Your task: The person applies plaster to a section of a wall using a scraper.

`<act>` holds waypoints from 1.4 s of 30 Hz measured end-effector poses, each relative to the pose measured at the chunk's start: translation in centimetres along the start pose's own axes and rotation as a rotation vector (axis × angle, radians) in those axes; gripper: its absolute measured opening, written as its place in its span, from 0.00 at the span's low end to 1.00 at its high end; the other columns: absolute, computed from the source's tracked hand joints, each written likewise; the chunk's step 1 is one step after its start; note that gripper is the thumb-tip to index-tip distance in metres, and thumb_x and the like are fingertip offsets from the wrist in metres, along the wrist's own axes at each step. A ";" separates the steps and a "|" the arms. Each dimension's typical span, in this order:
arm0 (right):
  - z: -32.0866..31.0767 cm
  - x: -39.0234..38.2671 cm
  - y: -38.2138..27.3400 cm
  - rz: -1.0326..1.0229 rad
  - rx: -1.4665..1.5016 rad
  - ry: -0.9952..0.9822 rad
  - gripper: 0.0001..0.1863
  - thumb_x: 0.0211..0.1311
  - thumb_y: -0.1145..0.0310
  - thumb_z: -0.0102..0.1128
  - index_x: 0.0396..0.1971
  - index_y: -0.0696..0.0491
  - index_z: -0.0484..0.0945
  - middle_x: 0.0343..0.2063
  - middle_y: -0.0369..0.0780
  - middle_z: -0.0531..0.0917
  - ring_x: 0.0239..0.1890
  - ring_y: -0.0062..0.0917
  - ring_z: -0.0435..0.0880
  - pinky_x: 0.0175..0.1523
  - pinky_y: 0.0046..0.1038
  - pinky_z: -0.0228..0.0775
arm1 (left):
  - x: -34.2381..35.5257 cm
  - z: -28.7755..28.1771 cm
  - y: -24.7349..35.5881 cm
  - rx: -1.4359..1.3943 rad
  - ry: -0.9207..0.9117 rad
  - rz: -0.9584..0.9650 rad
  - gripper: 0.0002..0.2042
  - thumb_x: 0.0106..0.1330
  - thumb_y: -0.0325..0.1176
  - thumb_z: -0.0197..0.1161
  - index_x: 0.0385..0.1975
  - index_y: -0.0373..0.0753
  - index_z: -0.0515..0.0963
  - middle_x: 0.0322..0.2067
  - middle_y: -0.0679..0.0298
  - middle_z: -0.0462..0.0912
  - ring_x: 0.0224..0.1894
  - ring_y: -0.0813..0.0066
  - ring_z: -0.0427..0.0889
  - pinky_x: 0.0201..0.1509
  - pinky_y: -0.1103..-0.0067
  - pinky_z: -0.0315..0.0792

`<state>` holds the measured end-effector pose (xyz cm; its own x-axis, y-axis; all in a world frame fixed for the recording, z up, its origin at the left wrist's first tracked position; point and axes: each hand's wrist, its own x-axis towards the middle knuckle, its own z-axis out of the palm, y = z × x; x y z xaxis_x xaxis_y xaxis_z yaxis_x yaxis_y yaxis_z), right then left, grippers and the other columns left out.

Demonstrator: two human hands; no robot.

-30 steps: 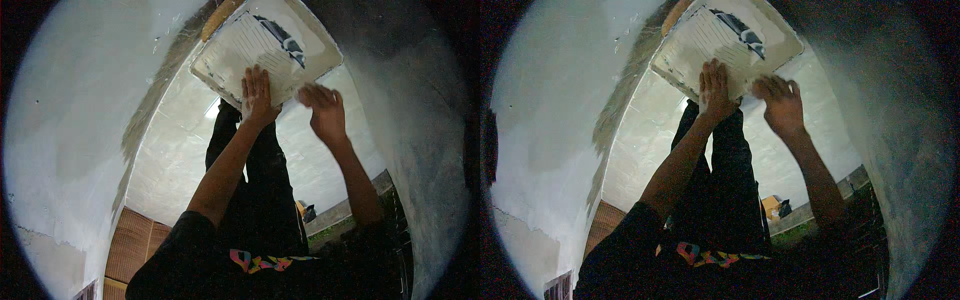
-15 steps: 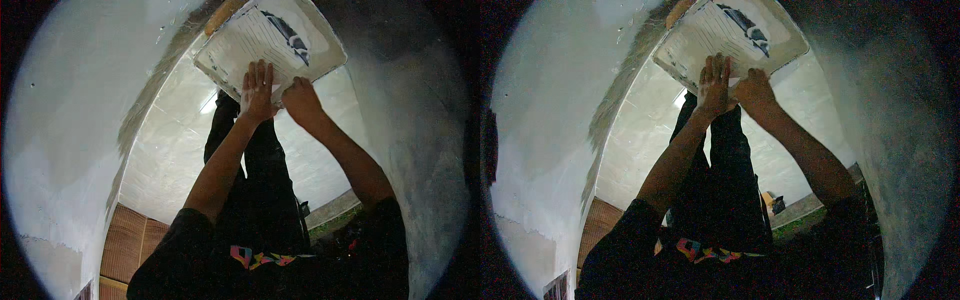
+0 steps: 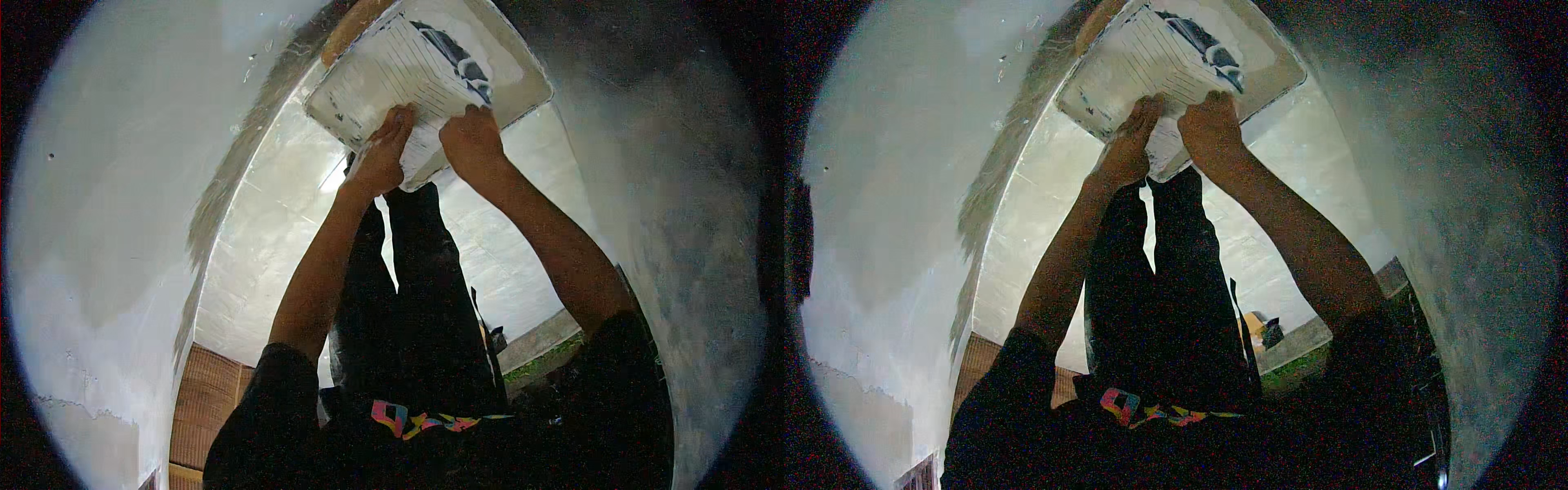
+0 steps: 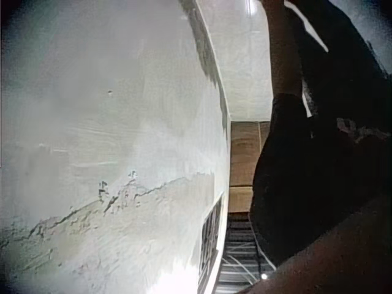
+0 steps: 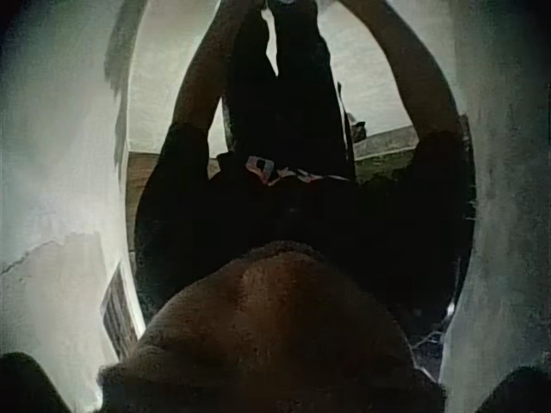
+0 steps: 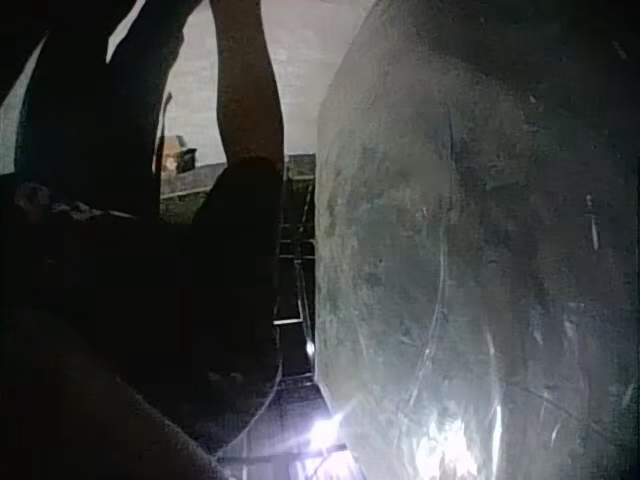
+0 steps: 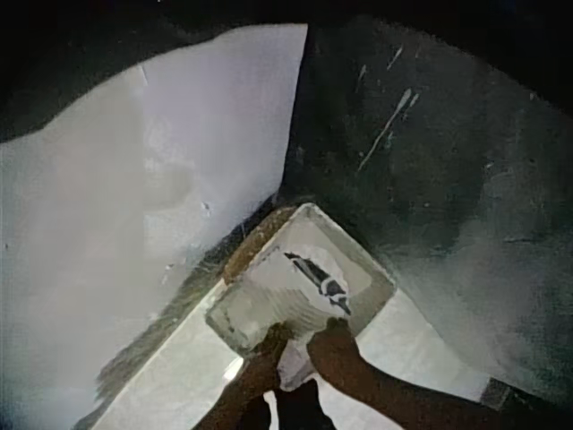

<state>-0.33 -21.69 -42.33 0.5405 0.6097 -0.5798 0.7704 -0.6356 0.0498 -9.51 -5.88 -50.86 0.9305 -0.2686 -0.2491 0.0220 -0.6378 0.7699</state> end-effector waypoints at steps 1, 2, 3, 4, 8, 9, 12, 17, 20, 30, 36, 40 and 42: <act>0.3 0.1 -0.8 -0.024 -0.027 -0.146 0.07 0.53 0.67 0.63 0.26 0.53 0.87 0.28 0.43 0.86 0.45 0.39 0.81 0.48 0.46 0.68 | -0.1 0.0 -0.3 -0.017 0.014 0.000 0.49 0.43 0.12 0.57 0.74 0.38 0.49 0.72 0.47 0.56 0.73 0.45 0.58 0.73 0.62 0.62; 1.2 -0.5 -1.7 -0.024 -0.025 -0.146 0.07 0.53 0.67 0.63 0.26 0.53 0.87 0.28 0.43 0.86 0.45 0.39 0.81 0.48 0.46 0.68 | -0.3 -0.2 -0.4 -0.016 0.012 -0.001 0.49 0.43 0.12 0.57 0.74 0.38 0.49 0.72 0.47 0.56 0.73 0.45 0.58 0.73 0.62 0.62; 2.2 -1.4 -2.8 -0.063 -0.060 -0.014 0.07 0.53 0.68 0.64 0.26 0.54 0.87 0.27 0.43 0.85 0.45 0.38 0.80 0.47 0.46 0.68 | -0.6 -0.3 -0.4 -0.070 0.008 -0.059 0.49 0.43 0.11 0.57 0.73 0.38 0.50 0.72 0.47 0.56 0.72 0.45 0.60 0.72 0.62 0.64; 3.2 -2.5 -3.4 -0.095 -0.108 0.111 0.07 0.52 0.68 0.64 0.26 0.54 0.87 0.27 0.44 0.85 0.44 0.38 0.80 0.46 0.46 0.68 | -0.3 -0.3 -0.1 -0.135 0.008 -0.108 0.49 0.44 0.10 0.57 0.73 0.38 0.51 0.72 0.47 0.56 0.71 0.44 0.61 0.71 0.62 0.65; 1.1 -2.6 -5.4 -0.024 0.111 -0.018 0.07 0.52 0.70 0.62 0.25 0.57 0.87 0.28 0.47 0.86 0.45 0.39 0.81 0.49 0.43 0.69 | -0.4 -1.0 -0.3 -0.125 -0.032 -0.089 0.49 0.43 0.10 0.57 0.73 0.39 0.52 0.72 0.47 0.56 0.71 0.46 0.62 0.71 0.62 0.64; -0.3 -1.9 -5.1 -0.006 0.140 -0.106 0.08 0.54 0.70 0.62 0.26 0.56 0.87 0.29 0.46 0.86 0.45 0.39 0.82 0.50 0.40 0.70 | -0.6 -0.9 -0.7 -0.125 -0.022 -0.088 0.49 0.44 0.09 0.56 0.73 0.39 0.52 0.72 0.47 0.57 0.71 0.47 0.62 0.72 0.62 0.64; -1.5 -0.1 -2.3 0.041 0.095 -0.027 0.08 0.56 0.69 0.61 0.29 0.54 0.87 0.30 0.43 0.87 0.43 0.37 0.82 0.48 0.40 0.71 | -0.6 -0.4 -1.6 -0.134 0.011 -0.048 0.49 0.44 0.09 0.55 0.74 0.41 0.52 0.72 0.47 0.57 0.71 0.47 0.61 0.73 0.62 0.63; 0.0 0.6 -1.4 0.128 -0.067 -0.218 0.08 0.57 0.66 0.63 0.33 0.50 0.89 0.35 0.38 0.86 0.45 0.37 0.80 0.42 0.43 0.69 | -0.4 0.1 -1.4 -0.137 0.026 -0.055 0.49 0.45 0.08 0.52 0.74 0.43 0.51 0.72 0.46 0.57 0.72 0.46 0.59 0.74 0.63 0.61; 0.8 -0.2 -4.4 0.213 -0.010 -0.270 0.11 0.55 0.67 0.64 0.36 0.52 0.89 0.36 0.40 0.86 0.44 0.37 0.80 0.43 0.44 0.70 | -0.2 -0.3 -1.4 -0.221 0.036 -0.043 0.48 0.46 0.08 0.52 0.74 0.43 0.51 0.72 0.45 0.56 0.73 0.45 0.58 0.74 0.63 0.61; -4.2 2.1 -2.0 0.196 0.194 -0.052 0.09 0.58 0.70 0.60 0.34 0.53 0.87 0.34 0.44 0.88 0.43 0.39 0.85 0.45 0.40 0.77 | -0.6 -0.3 -2.8 -0.261 0.072 -0.001 0.47 0.48 0.07 0.49 0.74 0.44 0.53 0.70 0.41 0.59 0.72 0.44 0.59 0.73 0.64 0.60; 0.0 2.4 0.3 0.196 0.101 -0.162 0.09 0.59 0.70 0.58 0.32 0.51 0.88 0.30 0.42 0.88 0.41 0.37 0.86 0.43 0.41 0.74 | 0.3 -0.5 -1.0 -0.311 0.046 -0.048 0.48 0.43 0.06 0.43 0.73 0.42 0.55 0.71 0.46 0.59 0.73 0.49 0.58 0.76 0.65 0.55; 0.8 -0.4 -3.8 -0.052 0.055 -0.084 0.11 0.62 0.68 0.56 0.32 0.55 0.87 0.32 0.47 0.88 0.41 0.37 0.87 0.44 0.42 0.73 | -0.5 -1.4 -2.6 -0.561 0.116 -0.067 0.41 0.53 0.07 0.41 0.72 0.42 0.59 0.70 0.46 0.62 0.70 0.54 0.66 0.71 0.65 0.65; -0.2 -0.6 -4.0 -0.101 0.113 -0.018 0.13 0.64 0.67 0.55 0.32 0.57 0.87 0.33 0.48 0.87 0.42 0.37 0.87 0.46 0.43 0.74 | -0.5 -2.3 -2.9 -0.644 0.194 -0.108 0.39 0.56 0.08 0.39 0.72 0.41 0.60 0.70 0.47 0.63 0.70 0.55 0.67 0.70 0.64 0.67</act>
<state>-3.68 -19.39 -42.00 0.4549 0.6654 -0.5919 0.7770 -0.6213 -0.1013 -9.18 -2.25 -51.65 0.9582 -0.0549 -0.2809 0.2761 -0.0807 0.9577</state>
